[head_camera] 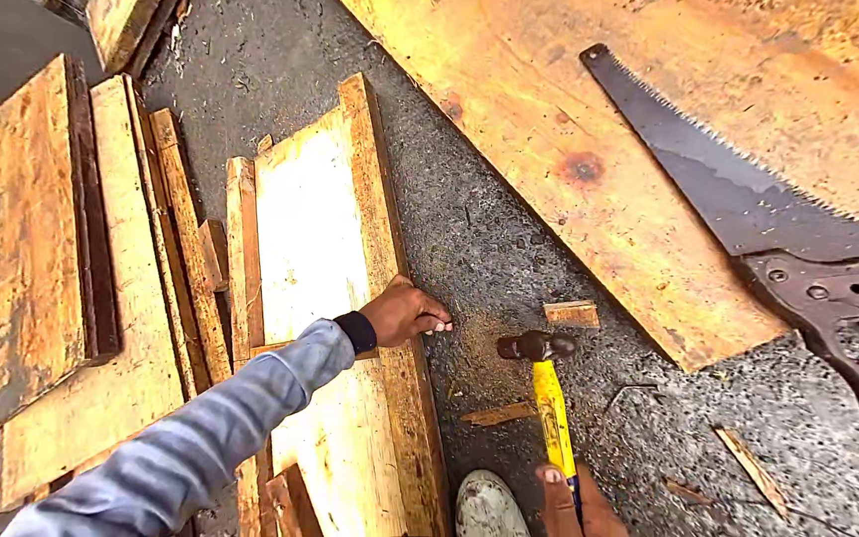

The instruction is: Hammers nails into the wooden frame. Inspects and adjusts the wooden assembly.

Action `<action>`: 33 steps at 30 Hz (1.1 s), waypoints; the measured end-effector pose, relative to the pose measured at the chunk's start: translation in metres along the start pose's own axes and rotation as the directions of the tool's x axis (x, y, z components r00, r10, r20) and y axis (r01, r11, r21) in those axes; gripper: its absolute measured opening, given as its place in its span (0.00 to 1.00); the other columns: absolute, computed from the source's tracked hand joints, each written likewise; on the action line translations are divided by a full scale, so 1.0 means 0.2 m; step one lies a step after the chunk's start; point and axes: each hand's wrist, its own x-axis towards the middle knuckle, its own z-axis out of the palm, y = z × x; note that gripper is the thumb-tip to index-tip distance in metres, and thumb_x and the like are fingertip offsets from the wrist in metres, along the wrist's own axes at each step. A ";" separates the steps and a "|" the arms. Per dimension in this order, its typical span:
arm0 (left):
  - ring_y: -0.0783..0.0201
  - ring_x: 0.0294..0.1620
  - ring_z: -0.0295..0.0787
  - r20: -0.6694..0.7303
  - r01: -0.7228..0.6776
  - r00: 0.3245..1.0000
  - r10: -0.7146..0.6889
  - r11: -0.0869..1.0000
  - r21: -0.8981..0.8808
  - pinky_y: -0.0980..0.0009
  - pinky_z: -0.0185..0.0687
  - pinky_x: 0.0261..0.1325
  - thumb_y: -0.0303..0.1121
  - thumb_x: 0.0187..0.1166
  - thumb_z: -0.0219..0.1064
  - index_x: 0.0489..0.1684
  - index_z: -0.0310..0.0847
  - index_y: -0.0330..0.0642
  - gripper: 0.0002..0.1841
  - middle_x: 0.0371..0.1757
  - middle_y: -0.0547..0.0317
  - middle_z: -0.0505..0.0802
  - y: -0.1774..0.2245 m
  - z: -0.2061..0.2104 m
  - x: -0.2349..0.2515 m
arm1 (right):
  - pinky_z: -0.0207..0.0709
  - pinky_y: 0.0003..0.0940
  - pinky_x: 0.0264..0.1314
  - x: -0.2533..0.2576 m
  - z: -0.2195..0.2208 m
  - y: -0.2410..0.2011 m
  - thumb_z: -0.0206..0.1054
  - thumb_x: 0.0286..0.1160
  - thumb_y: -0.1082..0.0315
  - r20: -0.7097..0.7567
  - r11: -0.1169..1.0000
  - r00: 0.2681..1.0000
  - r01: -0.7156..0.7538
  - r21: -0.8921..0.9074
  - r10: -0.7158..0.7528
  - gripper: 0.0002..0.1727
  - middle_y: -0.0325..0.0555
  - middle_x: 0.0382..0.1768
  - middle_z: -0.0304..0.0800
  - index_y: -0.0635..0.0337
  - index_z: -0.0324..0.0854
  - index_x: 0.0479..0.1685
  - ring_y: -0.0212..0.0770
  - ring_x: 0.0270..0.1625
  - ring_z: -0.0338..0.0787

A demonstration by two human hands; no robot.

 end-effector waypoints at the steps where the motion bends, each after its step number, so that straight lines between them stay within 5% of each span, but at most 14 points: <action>1: 0.77 0.51 0.91 -0.008 -0.007 1.000 0.007 1.000 -0.008 0.48 0.59 0.82 0.43 0.88 0.62 0.54 0.95 0.62 0.13 0.48 0.77 0.98 0.00 0.00 0.00 | 0.79 0.48 0.21 0.00 0.00 0.00 0.46 0.92 0.46 -0.003 1.000 1.000 -0.003 0.002 0.003 0.29 0.44 0.21 0.79 0.64 0.79 0.60 0.43 0.19 0.81; 8: 0.79 0.52 0.90 -0.010 -0.007 1.000 0.006 0.998 -0.056 0.52 0.60 0.83 0.45 0.89 0.61 0.55 0.95 0.63 0.13 0.48 0.78 0.98 -0.03 -0.02 -0.01 | 0.78 0.46 0.20 0.01 0.02 -0.04 0.48 0.91 0.45 -0.038 1.000 0.999 0.016 -0.004 -0.016 0.28 0.41 0.19 0.78 0.61 0.81 0.58 0.42 0.17 0.80; 13: 0.78 0.44 0.91 0.023 -0.014 1.000 0.015 0.999 -0.044 0.55 0.76 0.69 0.45 0.86 0.64 0.52 0.96 0.61 0.12 0.41 0.76 0.98 -0.02 -0.05 0.02 | 0.78 0.44 0.17 -0.01 0.02 -0.09 0.47 0.89 0.40 -0.051 0.999 0.999 -0.009 -0.054 0.006 0.29 0.37 0.17 0.79 0.55 0.82 0.58 0.39 0.15 0.79; 19: 0.78 0.46 0.91 0.086 0.026 0.996 -0.026 1.000 0.005 0.51 0.71 0.74 0.46 0.86 0.65 0.50 0.96 0.64 0.11 0.42 0.77 0.98 0.01 -0.08 0.03 | 0.77 0.42 0.16 0.03 0.04 -0.09 0.45 0.89 0.39 -0.038 0.998 0.999 0.011 -0.059 -0.013 0.29 0.35 0.17 0.79 0.51 0.84 0.55 0.37 0.15 0.79; 27: 0.78 0.48 0.91 0.091 0.005 0.996 -0.006 1.000 0.009 0.51 0.67 0.77 0.46 0.86 0.66 0.51 0.97 0.64 0.11 0.43 0.77 0.98 0.00 -0.07 0.03 | 0.69 0.37 0.04 0.07 0.16 -0.23 0.42 0.94 0.48 -0.179 0.920 0.984 0.054 0.388 0.017 0.26 0.37 0.13 0.70 0.58 0.79 0.51 0.38 0.07 0.68; 33: 0.76 0.48 0.90 0.103 0.015 0.995 -0.019 0.999 0.039 0.52 0.63 0.80 0.46 0.86 0.65 0.51 0.96 0.63 0.11 0.42 0.75 0.98 0.00 -0.07 0.03 | 0.75 0.44 0.11 0.10 0.25 -0.12 0.43 0.89 0.37 0.040 0.973 0.990 -0.143 0.181 0.138 0.31 0.40 0.15 0.73 0.54 0.81 0.49 0.42 0.10 0.74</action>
